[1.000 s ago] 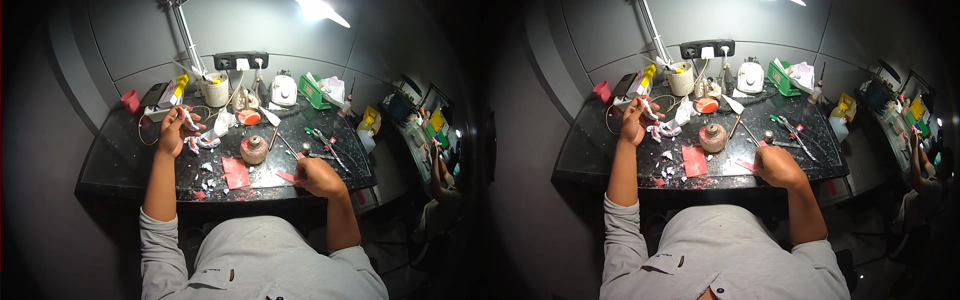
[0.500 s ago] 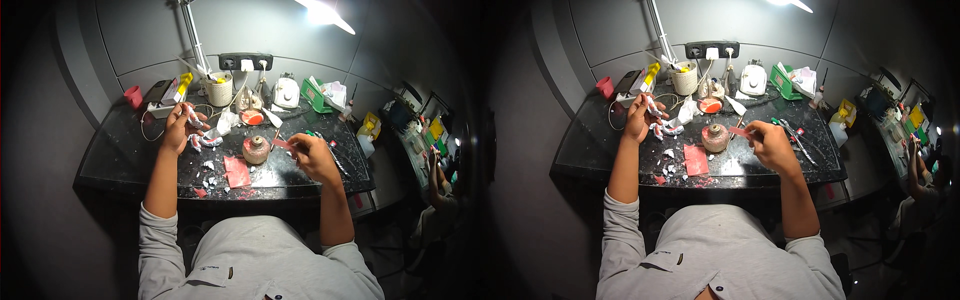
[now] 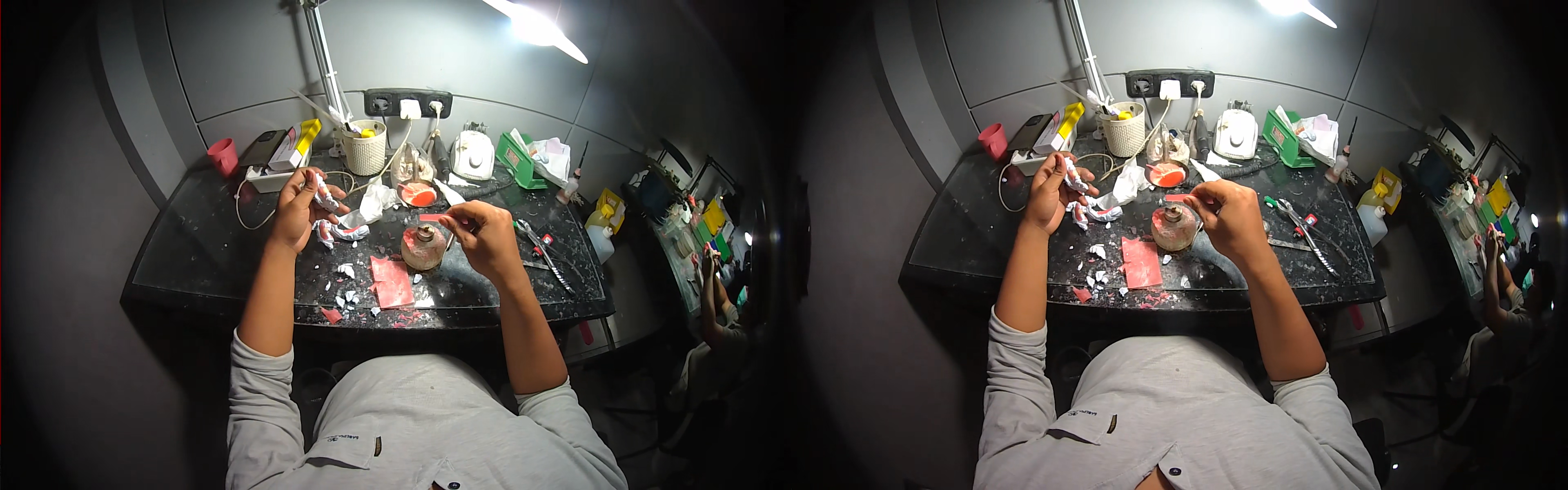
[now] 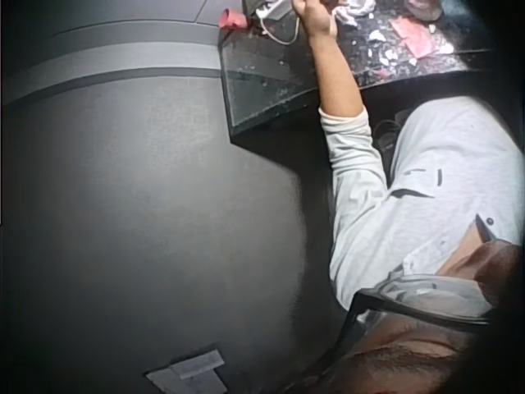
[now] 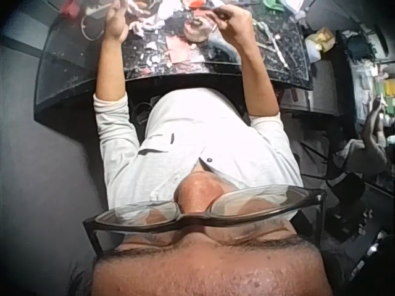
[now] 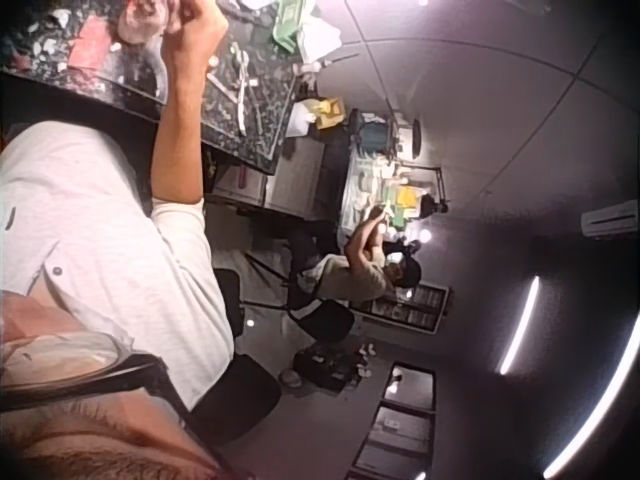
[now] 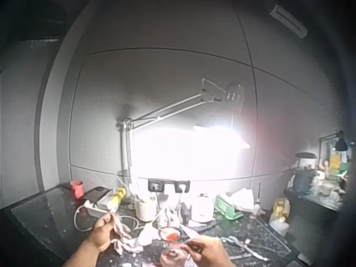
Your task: The person trims excess material from a dental cast using a metal tool, shapes a wax sheet onto the cast by hand, and applies melted wax to the model using a heated carving tool.
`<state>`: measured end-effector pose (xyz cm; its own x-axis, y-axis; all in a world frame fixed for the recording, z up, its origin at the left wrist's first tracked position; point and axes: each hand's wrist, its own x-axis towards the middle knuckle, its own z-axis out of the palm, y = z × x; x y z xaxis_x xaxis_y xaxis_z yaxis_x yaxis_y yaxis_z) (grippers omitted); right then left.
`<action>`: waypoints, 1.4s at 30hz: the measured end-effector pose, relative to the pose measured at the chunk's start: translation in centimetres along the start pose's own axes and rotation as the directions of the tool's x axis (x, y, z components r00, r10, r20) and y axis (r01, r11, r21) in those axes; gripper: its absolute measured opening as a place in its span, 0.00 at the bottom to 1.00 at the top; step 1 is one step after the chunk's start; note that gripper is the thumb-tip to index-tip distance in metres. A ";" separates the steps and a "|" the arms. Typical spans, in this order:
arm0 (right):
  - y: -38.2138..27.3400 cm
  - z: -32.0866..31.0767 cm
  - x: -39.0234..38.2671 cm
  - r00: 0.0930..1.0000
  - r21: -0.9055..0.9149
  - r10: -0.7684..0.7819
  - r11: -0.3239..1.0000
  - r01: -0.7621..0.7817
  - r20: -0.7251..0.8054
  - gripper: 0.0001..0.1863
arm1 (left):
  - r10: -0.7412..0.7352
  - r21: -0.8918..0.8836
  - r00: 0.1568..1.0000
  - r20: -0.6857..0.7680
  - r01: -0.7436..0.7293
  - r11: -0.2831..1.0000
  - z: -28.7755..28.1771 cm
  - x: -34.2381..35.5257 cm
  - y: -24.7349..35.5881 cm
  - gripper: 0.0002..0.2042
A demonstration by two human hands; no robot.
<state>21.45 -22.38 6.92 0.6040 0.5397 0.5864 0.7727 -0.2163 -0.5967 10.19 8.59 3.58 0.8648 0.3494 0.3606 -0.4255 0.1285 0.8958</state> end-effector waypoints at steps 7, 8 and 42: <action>-0.3 -0.7 -1.4 0.999 -0.019 -0.008 1.000 0.008 0.041 0.07 | 0.013 -0.004 1.000 0.000 -0.013 1.000 -0.4 0.0 0.0 0.18; -0.1 -0.9 -1.6 0.999 0.010 -0.010 1.000 0.010 0.041 0.07 | 0.013 -0.003 1.000 0.001 -0.013 1.000 -0.5 0.0 0.0 0.18; 0.3 -1.0 -2.2 0.936 0.524 0.344 0.786 -0.329 0.072 0.09 | -0.003 -0.043 1.000 0.031 0.004 0.999 -0.3 0.1 -0.3 0.18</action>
<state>20.59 -24.44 6.02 0.8172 0.4892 0.3047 0.3066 0.0786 -0.9486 10.32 8.83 3.31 0.8737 0.3202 0.3662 -0.4332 0.1699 0.8851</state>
